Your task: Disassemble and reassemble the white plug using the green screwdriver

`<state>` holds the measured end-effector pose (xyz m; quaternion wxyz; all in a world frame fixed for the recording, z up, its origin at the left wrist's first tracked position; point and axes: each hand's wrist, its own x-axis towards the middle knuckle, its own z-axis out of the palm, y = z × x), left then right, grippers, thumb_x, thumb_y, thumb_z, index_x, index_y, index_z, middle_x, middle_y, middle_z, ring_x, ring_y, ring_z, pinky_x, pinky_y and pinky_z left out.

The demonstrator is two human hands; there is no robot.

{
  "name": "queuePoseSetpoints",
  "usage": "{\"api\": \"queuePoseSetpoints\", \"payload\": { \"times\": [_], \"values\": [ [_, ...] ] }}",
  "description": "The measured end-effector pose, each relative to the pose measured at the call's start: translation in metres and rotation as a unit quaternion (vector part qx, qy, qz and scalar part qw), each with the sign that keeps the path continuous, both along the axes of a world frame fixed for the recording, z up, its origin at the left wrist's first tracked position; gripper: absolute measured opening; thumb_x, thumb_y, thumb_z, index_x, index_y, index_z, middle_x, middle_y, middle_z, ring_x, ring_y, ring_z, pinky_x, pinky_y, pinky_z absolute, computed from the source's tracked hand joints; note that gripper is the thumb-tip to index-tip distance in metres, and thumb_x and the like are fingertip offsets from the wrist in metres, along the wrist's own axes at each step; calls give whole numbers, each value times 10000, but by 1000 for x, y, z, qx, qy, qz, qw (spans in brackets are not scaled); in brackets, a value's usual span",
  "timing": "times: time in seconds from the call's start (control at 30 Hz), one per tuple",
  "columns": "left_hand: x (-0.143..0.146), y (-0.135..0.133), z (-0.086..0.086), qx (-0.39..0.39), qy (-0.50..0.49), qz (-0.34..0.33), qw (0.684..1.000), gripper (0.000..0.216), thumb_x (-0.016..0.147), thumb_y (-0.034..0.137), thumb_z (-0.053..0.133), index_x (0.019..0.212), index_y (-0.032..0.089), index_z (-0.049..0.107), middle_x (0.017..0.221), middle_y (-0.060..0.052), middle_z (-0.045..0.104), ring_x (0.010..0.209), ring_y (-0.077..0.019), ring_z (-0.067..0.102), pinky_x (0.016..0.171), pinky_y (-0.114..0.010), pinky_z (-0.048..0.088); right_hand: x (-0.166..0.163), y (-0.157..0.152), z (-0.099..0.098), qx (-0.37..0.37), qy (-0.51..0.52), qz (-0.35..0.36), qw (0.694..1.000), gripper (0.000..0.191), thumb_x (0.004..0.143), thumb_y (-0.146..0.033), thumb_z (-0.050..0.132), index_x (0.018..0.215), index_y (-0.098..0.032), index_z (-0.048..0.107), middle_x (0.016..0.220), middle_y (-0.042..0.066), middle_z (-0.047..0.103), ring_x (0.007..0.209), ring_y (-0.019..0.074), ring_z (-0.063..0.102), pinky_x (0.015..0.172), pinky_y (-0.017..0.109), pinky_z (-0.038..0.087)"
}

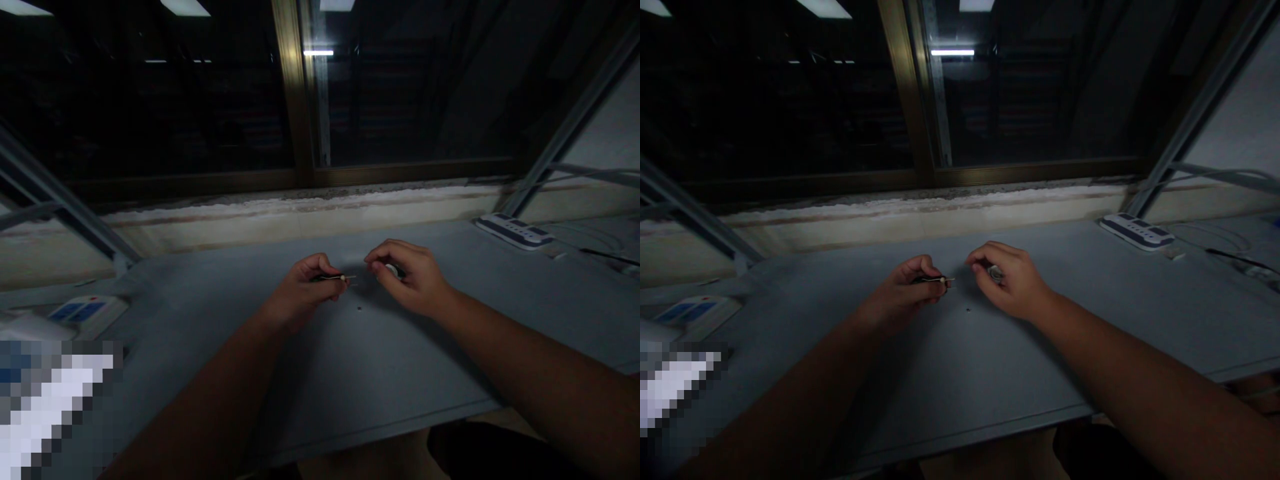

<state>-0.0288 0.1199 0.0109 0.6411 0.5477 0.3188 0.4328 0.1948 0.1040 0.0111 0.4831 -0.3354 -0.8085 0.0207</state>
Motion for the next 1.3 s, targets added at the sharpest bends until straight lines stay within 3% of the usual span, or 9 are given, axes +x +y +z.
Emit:
{"api": "queuePoseSetpoints", "payload": {
  "times": [0.1, 0.27, 0.47, 0.6, 0.73, 0.87, 1.0, 1.17, 1.3],
  "values": [
    [-1, 1, 1, -9, 2, 2, 1000, 336, 619, 179, 861, 731, 187, 544, 690, 20, 716, 550, -78, 564, 543, -212, 368, 13, 9, 0, -8, 4, -37, 999, 116, 913, -129, 594, 945, -193, 685, 857, 37, 721, 791, 168, 683, 718, 294, 529],
    [-2, 2, 3, -34, 2, 7, 999, 348, 588, 162, 889, 725, 182, 570, 712, 9, 731, 574, -80, 580, 548, -208, 381, 39, 24, -1, -28, 7, -101, 995, 146, 883, -138, 598, 975, -193, 696, 870, 53, 712, 760, 186, 663, 476, 236, 416],
    [-7, 7, 6, -46, 0, 36, 998, 364, 584, 202, 924, 737, 179, 594, 714, 9, 731, 604, -80, 610, 568, -186, 428, 46, 30, -2, -36, -46, -108, 992, 130, 860, -127, 617, 946, -184, 696, 893, 65, 721, 822, 218, 664, 712, 343, 515],
    [-16, 14, 12, -42, -30, 93, 994, 361, 580, 189, 924, 746, 178, 603, 758, -5, 752, 624, -84, 636, 604, -184, 469, 24, 19, -4, -38, -104, -62, 992, 110, 868, -146, 630, 950, -180, 695, 904, 73, 725, 884, 244, 656, 868, 424, 516],
    [-25, 21, 16, -24, -83, 131, 988, 345, 571, 143, 909, 746, 168, 612, 765, -18, 750, 685, -99, 664, 654, -192, 493, -9, 3, -13, -61, -198, 25, 978, 281, 922, -229, 630, 1193, -176, 683, 1130, 110, 733, 1089, 276, 649, 985, 459, 519],
    [-28, 23, 15, -13, -95, 135, 986, 376, 557, 142, 914, 744, 170, 590, 753, -10, 738, 704, -102, 662, 671, -202, 491, -36, 0, -23, -97, -244, 58, 963, 427, 957, -204, 580, 1382, -159, 595, 1347, 149, 669, 1275, 293, 590, 1095, 493, 480],
    [-29, 22, 12, -7, -98, 118, 988, 381, 564, 168, 924, 749, 171, 592, 754, -3, 729, 736, -107, 668, 670, -200, 479, -60, 20, -27, -93, -258, 79, 959, 539, 935, -111, 554, 1471, -154, 524, 1481, 162, 590, 1356, 283, 549, 1142, 478, 451],
    [-30, 23, 8, -2, -98, 105, 990, 348, 594, 156, 916, 755, 164, 608, 783, -1, 736, 735, -99, 667, 692, -210, 488, -93, 45, -26, -95, -281, 99, 950, 398, 900, -56, 583, 1256, -206, 679, 1323, 117, 707, 1254, 266, 628, 1078, 457, 485],
    [-29, 24, 6, -7, -100, 109, 989, 354, 586, 158, 923, 762, 160, 617, 771, -4, 741, 771, -105, 682, 727, -213, 497, -92, 41, -18, -105, -299, 103, 943, 236, 886, -46, 587, 1037, -163, 725, 1086, 137, 760, 1070, 274, 701, 956, 431, 538]
  ]
}}
